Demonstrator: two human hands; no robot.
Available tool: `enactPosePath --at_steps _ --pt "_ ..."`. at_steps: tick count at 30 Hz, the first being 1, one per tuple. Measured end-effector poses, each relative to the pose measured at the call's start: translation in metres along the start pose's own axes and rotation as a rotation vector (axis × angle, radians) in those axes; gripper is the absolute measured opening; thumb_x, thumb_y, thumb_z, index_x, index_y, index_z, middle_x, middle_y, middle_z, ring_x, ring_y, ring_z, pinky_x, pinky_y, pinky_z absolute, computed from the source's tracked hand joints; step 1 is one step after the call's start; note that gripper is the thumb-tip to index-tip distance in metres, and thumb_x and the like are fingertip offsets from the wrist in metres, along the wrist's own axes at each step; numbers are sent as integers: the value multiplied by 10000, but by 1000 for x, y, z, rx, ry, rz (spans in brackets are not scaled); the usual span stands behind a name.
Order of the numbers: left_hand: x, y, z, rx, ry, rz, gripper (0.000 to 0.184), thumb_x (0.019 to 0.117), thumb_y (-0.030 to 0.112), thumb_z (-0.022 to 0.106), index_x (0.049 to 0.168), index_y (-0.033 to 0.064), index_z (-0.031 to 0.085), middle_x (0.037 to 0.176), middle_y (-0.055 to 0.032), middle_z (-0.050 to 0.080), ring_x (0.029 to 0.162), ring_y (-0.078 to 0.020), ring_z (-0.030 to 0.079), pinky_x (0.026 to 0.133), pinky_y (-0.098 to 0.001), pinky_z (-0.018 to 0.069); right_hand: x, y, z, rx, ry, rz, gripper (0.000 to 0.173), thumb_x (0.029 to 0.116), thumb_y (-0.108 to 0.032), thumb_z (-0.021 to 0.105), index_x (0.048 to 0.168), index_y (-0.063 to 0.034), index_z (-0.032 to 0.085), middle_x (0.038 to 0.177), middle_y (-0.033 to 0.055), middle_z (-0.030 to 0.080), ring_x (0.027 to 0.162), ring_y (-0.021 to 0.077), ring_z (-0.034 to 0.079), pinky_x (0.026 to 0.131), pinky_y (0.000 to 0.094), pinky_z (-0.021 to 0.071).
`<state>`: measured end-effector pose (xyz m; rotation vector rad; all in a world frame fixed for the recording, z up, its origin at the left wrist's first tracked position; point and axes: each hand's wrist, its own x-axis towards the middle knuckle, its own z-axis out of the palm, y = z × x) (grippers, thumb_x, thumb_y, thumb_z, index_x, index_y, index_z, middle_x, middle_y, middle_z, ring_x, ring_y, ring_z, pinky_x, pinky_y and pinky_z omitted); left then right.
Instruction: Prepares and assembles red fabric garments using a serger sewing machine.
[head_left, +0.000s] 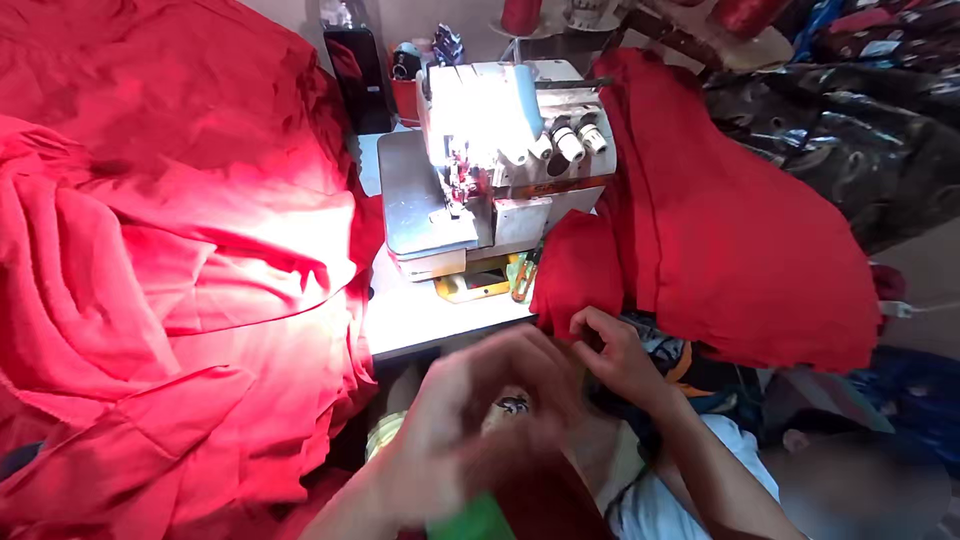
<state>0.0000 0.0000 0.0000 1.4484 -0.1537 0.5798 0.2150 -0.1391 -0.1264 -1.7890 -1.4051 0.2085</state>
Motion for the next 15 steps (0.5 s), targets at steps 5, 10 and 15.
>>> enactPosePath --at_steps 5,10,15 --pt "-9 -101 -4 177 255 -596 76 968 109 622 982 42 655 700 109 542 556 57 479 518 -119 406 3 5 -9 127 -65 -1 241 912 -193 698 824 18 621 757 67 580 678 34 502 616 148 403" --pt "18 -130 8 -51 275 -790 189 1030 185 587 980 28 678 622 76 518 446 21 394 420 -148 340 3 7 -11 145 -76 -21 279 889 -202 734 772 17 608 723 46 555 677 17 484 620 136 383" --pt "26 -136 14 -134 368 -762 102 1012 77 577 951 27 641 626 54 566 438 16 414 413 -149 342 4 7 -15 150 -43 -16 261 880 -196 744 800 28 637 751 68 594 692 20 520 634 127 414"
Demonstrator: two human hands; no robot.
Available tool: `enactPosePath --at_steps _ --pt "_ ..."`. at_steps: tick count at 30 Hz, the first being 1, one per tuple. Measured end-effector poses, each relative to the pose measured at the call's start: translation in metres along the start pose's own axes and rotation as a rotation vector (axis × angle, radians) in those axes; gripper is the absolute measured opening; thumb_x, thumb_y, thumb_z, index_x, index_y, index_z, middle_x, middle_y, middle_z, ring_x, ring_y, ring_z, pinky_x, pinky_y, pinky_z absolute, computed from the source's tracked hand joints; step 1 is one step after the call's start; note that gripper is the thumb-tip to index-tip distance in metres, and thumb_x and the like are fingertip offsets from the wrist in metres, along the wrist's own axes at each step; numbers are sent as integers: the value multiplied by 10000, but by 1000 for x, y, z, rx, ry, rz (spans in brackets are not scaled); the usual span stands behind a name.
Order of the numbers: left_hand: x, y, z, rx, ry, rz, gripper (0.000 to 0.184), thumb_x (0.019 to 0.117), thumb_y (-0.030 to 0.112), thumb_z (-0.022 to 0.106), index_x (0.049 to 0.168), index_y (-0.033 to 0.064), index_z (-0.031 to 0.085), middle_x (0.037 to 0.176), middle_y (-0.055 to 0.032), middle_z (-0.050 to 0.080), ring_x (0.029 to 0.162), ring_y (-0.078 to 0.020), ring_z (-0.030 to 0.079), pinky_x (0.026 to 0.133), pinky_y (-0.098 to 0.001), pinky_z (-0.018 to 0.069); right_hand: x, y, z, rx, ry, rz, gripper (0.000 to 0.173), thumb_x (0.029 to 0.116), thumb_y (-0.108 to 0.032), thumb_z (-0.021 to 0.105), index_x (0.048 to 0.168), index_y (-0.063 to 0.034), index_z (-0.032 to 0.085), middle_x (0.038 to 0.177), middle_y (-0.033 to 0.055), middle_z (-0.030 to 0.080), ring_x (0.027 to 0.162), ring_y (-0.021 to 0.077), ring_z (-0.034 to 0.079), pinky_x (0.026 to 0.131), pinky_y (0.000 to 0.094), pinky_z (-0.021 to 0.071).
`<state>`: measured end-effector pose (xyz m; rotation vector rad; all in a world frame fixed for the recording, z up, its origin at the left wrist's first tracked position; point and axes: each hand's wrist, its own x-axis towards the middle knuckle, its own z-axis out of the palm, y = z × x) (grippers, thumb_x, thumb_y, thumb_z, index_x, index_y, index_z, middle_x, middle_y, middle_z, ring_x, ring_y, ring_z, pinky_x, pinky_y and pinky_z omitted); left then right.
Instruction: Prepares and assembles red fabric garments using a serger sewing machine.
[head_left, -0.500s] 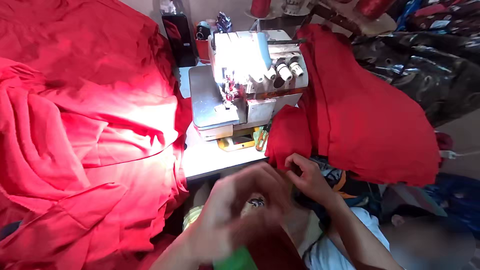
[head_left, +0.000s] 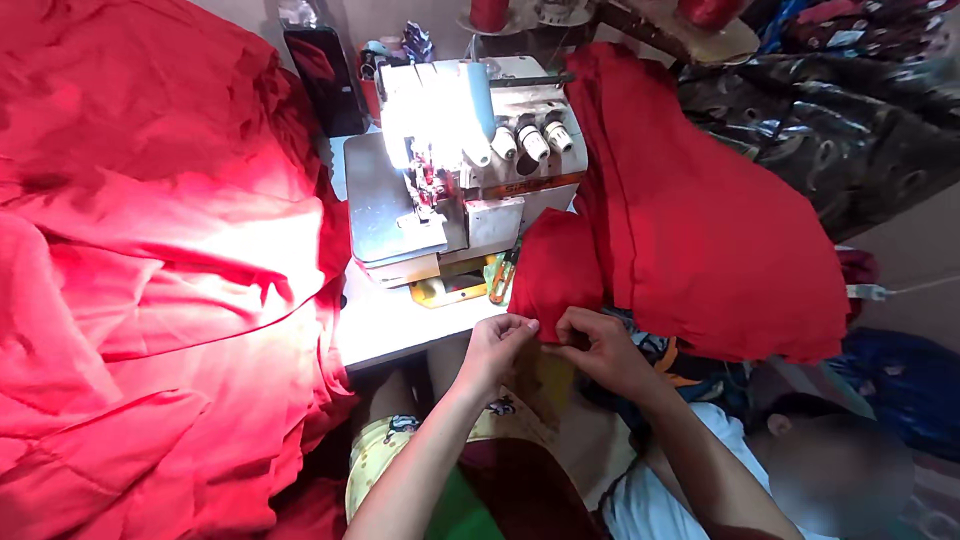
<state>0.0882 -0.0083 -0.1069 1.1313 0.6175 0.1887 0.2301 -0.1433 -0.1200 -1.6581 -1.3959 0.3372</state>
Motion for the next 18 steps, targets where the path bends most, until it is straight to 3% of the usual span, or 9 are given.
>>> enactPosePath --at_steps 4,6,8,10,12,14,15,16,18 --pt "-3 -3 -5 144 77 95 118 1023 79 552 957 15 625 610 75 517 461 22 419 447 -143 355 -1 0 -9 -70 1 -12 269 924 -231 703 819 9 641 770 67 585 704 49 524 634 153 424" --pt "-5 -8 -5 475 185 234 132 998 100 591 949 -4 655 620 74 488 517 26 419 518 -141 363 4 -6 -15 -248 33 -14 205 927 -176 672 840 9 651 789 107 611 706 167 589 630 285 492" --pt "-4 -23 -4 821 332 502 160 936 113 642 928 -34 704 684 -39 588 588 -96 524 580 -248 450 22 -20 -23 -460 123 37 73 883 -13 646 892 47 688 829 186 669 746 332 684 636 483 557" --pt "0 -31 3 1038 438 792 186 896 118 681 985 -43 709 842 -154 687 714 -258 696 646 -389 593 48 -32 -40 -587 231 150 177 932 11 605 1069 49 711 980 234 691 892 408 694 741 576 559" --pt "14 -22 19 1145 407 998 201 898 129 669 1007 -29 728 926 -186 708 848 -326 714 746 -437 591 75 -37 -63 -654 398 162 236 1017 -92 528 1134 36 688 1063 250 660 976 420 660 806 573 540" --pt "42 -3 34 1207 214 1070 181 952 105 605 1013 -14 728 1021 -184 719 991 -341 707 853 -463 574 96 -40 -84 -686 558 169 316 1082 -202 446 1147 39 641 1098 246 664 1018 393 665 831 525 539" --pt "57 6 40 1270 98 1002 247 999 131 563 1114 -24 716 1183 -200 702 1165 -350 666 983 -484 533 104 -60 -100 -619 511 269 369 1112 -222 384 1258 48 590 1233 245 646 1153 372 638 954 509 509" --pt "71 18 43 1349 -37 839 368 1054 199 504 1305 -33 639 1429 -205 586 1393 -341 509 1155 -493 394 109 -64 -109 -566 592 252 370 1112 -227 379 1263 48 576 1215 230 661 1123 341 660 940 481 526" --pt "94 34 40 1453 -217 531 564 1100 334 410 1554 1 385 1686 -156 240 1580 -286 164 1275 -485 126 114 -64 -116 -475 814 57 319 1101 -228 425 1173 42 579 981 172 677 841 233 686 714 368 566"
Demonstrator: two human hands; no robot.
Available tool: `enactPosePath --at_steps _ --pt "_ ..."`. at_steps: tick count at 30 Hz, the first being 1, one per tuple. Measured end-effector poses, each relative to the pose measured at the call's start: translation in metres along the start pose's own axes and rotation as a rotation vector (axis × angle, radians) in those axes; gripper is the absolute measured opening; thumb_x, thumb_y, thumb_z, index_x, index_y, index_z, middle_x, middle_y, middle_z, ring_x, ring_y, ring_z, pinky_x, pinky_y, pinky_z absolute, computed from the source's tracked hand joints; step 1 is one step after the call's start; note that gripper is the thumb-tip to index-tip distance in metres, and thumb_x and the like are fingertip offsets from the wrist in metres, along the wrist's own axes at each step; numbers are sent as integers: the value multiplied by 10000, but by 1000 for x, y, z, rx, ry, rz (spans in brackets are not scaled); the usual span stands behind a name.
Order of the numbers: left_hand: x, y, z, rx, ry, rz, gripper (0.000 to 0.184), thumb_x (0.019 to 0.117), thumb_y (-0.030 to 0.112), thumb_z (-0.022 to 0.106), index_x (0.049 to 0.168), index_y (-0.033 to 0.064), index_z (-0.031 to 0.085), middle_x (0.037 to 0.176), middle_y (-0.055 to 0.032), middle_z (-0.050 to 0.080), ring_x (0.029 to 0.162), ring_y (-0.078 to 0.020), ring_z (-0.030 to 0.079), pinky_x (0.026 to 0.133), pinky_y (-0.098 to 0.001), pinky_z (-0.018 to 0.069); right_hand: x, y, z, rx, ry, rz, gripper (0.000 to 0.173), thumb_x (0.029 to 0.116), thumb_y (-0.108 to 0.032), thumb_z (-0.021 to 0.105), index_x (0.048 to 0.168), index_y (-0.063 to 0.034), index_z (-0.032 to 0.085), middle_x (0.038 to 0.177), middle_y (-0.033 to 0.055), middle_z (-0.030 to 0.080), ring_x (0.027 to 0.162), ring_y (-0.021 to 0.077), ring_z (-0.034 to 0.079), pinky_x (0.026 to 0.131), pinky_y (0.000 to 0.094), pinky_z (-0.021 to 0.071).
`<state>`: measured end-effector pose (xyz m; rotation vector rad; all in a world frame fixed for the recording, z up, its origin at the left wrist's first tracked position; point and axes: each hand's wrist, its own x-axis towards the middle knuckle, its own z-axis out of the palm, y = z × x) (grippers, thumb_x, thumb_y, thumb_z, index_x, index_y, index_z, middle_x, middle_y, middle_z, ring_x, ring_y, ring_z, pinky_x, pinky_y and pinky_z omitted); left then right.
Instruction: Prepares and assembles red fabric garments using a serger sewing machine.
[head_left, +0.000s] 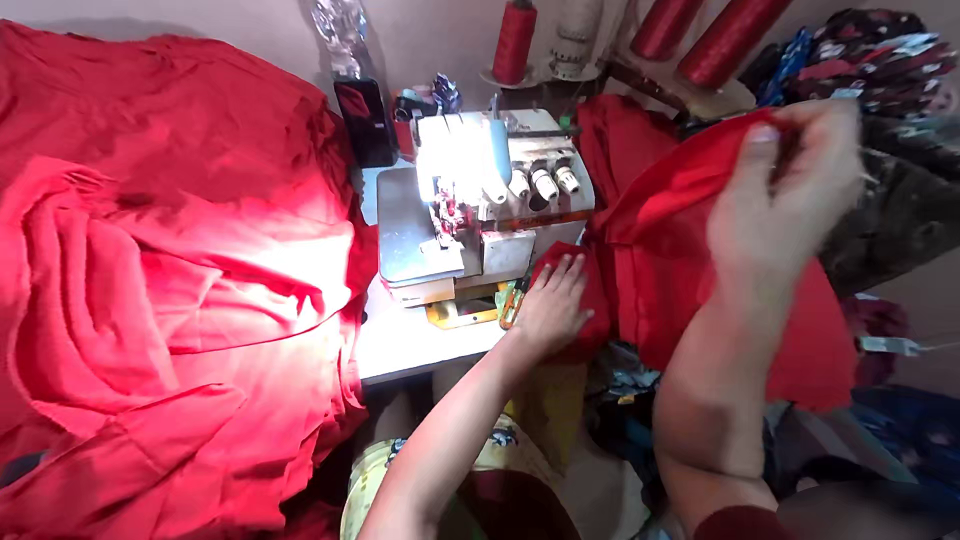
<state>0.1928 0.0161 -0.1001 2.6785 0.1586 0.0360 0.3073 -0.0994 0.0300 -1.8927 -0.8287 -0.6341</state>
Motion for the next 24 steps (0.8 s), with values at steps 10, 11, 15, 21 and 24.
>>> enactPosePath --at_steps 10,11,15,21,24 --pt "-114 23 -61 -843 714 375 444 951 245 695 1127 -149 591 976 -94 724 959 -26 675 902 -229 553 -52 -60 -6 586 -666 -428 210 1018 -178 566 990 -24 707 887 -23 695 802 -79 600 750 90 507" --pt "-124 24 -67 -827 651 329 300 928 164 719 1009 -115 641 886 -67 723 870 -7 678 828 -198 561 -56 -64 0 603 -668 -434 213 1017 -169 560 988 -16 705 889 -15 693 801 -81 594 748 84 498" --pt "-159 8 -69 -835 533 274 411 996 297 642 1146 -85 638 1095 -54 690 1057 11 621 944 -200 519 -65 -72 16 816 -764 -426 236 1049 -175 544 995 -6 699 955 -9 701 909 -63 615 820 112 511" --pt "-167 2 -79 -874 747 224 164 960 210 693 931 50 673 925 123 702 929 97 628 862 -146 530 -76 -80 33 904 -872 -456 244 1041 -189 551 981 -12 707 921 6 682 899 -41 610 816 119 502" --pt "-172 9 -84 -885 739 138 143 912 109 684 880 -29 661 868 79 677 874 99 603 809 -128 504 -80 -81 37 910 -860 -451 237 1033 -172 547 968 -9 706 924 17 676 920 -24 603 833 131 495"
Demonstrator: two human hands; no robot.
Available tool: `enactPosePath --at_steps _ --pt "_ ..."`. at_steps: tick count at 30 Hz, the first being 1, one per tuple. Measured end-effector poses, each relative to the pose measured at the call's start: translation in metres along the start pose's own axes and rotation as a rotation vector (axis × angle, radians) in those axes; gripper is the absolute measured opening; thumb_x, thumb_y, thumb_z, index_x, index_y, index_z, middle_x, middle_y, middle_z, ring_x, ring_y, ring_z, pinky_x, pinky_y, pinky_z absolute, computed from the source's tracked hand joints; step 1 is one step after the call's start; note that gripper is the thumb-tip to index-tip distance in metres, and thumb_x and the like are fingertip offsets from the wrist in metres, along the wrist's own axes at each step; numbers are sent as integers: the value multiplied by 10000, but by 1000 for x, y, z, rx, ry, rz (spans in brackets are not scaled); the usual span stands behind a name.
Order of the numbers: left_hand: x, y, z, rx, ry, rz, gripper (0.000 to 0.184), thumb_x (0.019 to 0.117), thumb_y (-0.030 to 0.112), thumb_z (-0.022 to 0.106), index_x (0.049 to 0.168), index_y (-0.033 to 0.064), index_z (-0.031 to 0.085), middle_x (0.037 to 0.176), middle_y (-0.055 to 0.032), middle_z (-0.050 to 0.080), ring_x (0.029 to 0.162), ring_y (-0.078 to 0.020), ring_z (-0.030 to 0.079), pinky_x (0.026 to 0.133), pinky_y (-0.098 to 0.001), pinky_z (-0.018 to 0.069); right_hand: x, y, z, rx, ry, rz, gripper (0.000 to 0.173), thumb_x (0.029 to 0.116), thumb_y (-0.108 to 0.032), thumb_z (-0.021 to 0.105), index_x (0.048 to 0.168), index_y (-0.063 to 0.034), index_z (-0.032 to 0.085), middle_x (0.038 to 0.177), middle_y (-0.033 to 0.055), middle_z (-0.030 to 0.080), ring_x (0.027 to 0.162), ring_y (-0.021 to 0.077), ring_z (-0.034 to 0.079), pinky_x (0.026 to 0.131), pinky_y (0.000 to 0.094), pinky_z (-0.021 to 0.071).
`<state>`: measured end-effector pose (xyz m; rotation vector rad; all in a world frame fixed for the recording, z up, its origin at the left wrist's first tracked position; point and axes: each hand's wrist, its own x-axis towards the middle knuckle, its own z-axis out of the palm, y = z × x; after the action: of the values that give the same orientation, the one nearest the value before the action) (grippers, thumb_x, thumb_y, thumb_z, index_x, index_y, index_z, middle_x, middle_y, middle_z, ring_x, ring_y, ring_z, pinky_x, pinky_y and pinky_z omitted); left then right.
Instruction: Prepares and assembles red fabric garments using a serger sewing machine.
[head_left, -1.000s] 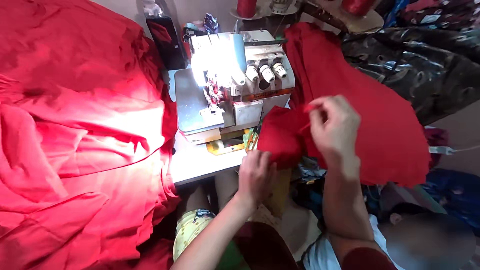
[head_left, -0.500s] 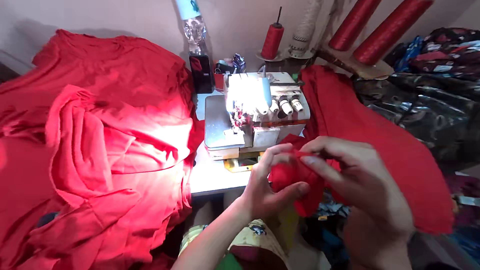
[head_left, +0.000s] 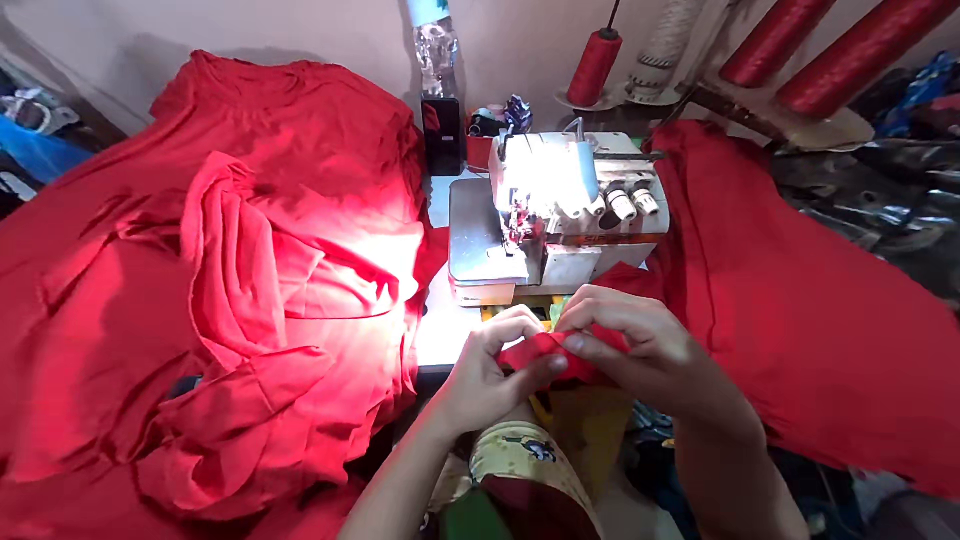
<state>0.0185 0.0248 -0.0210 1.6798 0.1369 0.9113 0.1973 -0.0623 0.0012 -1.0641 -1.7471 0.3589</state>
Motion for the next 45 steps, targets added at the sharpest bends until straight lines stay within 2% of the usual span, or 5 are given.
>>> enactPosePath --at_steps 4,9,17,23,45 --pt "-18 -22 -8 -44 -191 -55 178 957 114 682 1081 -10 656 993 77 727 947 77 659 855 -160 566 -4 4 5 -5 92 53 230 1039 -155 519 991 -14 695 988 0 695 986 -32 625 885 149 521" --pt "-63 -45 -20 33 -53 -118 112 900 162 762 940 69 715 841 78 739 793 69 672 725 -146 572 -21 -1 -8 -49 346 91 177 1062 -238 520 1058 -165 681 991 -154 695 941 -85 632 859 143 541" --pt "-100 -9 -48 -97 206 -100 243 995 315 642 1228 320 709 1112 184 733 978 85 669 840 -124 555 -43 -10 -6 -46 609 103 159 1057 -205 557 1032 -170 710 962 -165 713 863 -58 664 789 131 565" --pt "-80 2 -28 -199 803 -414 266 947 -38 530 896 160 700 779 91 741 686 20 687 636 -159 579 -55 28 31 27 634 472 163 1006 -121 537 883 -169 633 748 -190 598 676 -103 566 632 107 496" --pt "-77 -22 -3 416 424 -54 124 917 61 677 906 -46 738 846 -13 718 758 46 663 706 -112 567 -40 14 110 191 304 323 151 925 -15 586 978 57 708 874 25 730 780 -64 662 742 102 555"
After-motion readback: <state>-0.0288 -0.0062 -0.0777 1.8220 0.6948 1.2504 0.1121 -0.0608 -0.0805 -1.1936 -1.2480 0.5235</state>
